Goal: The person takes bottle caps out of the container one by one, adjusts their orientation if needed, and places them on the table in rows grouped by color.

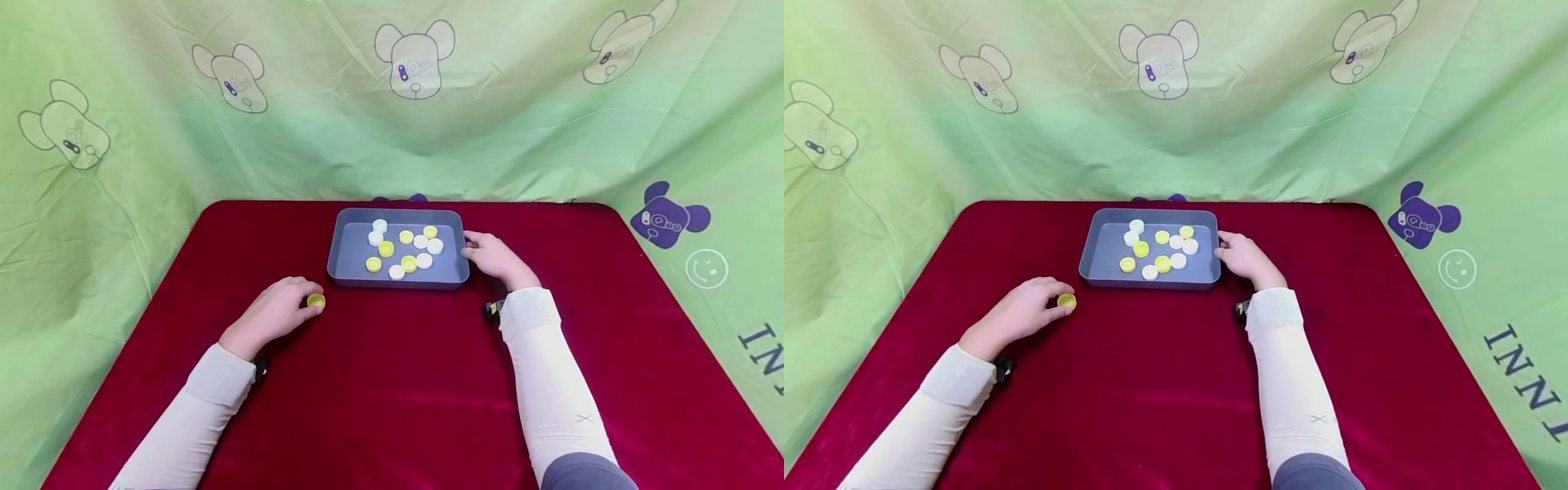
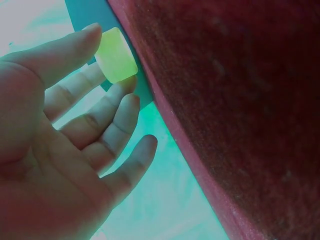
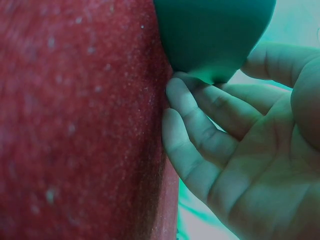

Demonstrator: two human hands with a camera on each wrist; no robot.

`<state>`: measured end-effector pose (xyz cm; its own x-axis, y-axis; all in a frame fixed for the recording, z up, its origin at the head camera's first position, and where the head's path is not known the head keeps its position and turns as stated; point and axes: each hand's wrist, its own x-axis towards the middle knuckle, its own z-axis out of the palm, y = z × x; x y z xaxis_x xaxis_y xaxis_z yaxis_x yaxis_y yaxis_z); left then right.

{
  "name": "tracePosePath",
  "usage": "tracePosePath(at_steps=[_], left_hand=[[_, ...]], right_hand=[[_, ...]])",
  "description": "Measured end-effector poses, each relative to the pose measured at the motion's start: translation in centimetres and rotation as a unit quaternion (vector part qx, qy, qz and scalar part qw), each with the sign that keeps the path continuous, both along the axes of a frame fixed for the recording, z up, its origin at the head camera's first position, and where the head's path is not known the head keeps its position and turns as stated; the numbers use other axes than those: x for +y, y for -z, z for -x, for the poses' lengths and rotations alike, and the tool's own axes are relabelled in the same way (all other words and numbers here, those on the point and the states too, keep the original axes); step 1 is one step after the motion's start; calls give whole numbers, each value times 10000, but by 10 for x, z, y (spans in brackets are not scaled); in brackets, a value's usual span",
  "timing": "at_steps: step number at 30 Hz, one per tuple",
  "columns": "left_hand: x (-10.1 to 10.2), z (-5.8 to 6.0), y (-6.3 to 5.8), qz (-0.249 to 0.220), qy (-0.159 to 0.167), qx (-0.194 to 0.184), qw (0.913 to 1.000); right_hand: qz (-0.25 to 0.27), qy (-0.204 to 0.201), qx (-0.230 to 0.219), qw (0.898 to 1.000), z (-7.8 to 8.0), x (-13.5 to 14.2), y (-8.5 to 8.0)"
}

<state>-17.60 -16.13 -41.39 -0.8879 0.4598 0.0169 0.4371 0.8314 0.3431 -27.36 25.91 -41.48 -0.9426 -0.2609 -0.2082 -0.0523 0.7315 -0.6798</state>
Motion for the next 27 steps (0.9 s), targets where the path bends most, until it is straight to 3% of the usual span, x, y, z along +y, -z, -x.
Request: tracePosePath(at_steps=[27], left_hand=[[-1, 2, 1, 113, -12, -344, 9993]], right_hand=[[-18, -39, 23, 10000, 5, 2, 5]])
